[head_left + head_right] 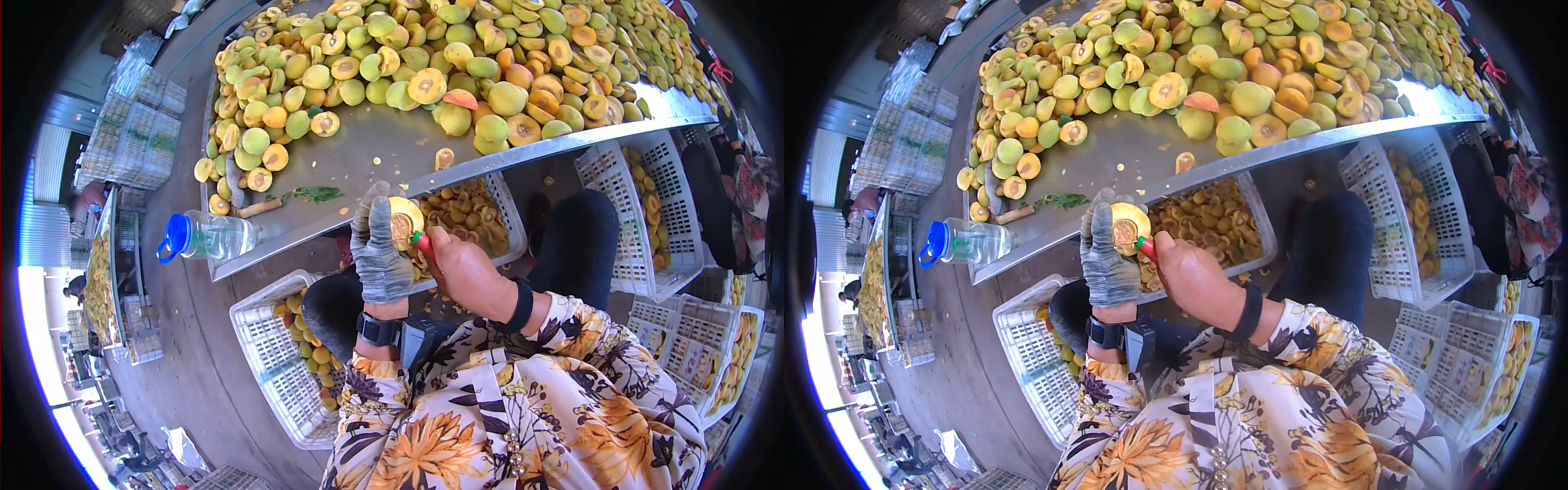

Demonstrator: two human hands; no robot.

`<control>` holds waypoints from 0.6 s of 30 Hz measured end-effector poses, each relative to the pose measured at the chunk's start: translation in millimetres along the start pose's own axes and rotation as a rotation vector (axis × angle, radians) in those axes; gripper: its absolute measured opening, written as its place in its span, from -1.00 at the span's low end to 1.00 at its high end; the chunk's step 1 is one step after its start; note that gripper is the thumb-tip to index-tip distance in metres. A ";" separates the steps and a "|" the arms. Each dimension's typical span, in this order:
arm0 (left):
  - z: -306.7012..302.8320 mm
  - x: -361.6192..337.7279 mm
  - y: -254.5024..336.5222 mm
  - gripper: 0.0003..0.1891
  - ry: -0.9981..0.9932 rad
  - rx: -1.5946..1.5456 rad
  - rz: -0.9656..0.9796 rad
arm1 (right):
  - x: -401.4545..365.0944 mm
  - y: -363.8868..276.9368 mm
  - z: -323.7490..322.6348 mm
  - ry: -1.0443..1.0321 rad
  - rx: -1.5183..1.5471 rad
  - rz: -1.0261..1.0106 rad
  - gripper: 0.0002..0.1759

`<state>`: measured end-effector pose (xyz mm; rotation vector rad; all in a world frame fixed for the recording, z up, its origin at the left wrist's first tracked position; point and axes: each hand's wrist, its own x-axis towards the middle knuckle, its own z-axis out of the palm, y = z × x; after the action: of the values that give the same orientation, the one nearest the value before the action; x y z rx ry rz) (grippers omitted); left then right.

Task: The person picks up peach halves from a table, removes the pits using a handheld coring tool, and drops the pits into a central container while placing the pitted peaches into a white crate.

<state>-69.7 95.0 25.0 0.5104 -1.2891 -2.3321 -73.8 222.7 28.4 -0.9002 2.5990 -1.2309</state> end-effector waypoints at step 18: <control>-22.2 11.3 4.7 -0.75 -0.199 -0.038 -0.260 | 11.1 -6.9 -20.7 -0.612 0.502 0.236 -0.84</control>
<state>-67.1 71.2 16.7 0.4679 -1.3316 -2.6749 -87.0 226.8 48.7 -0.6974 1.7537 -1.2139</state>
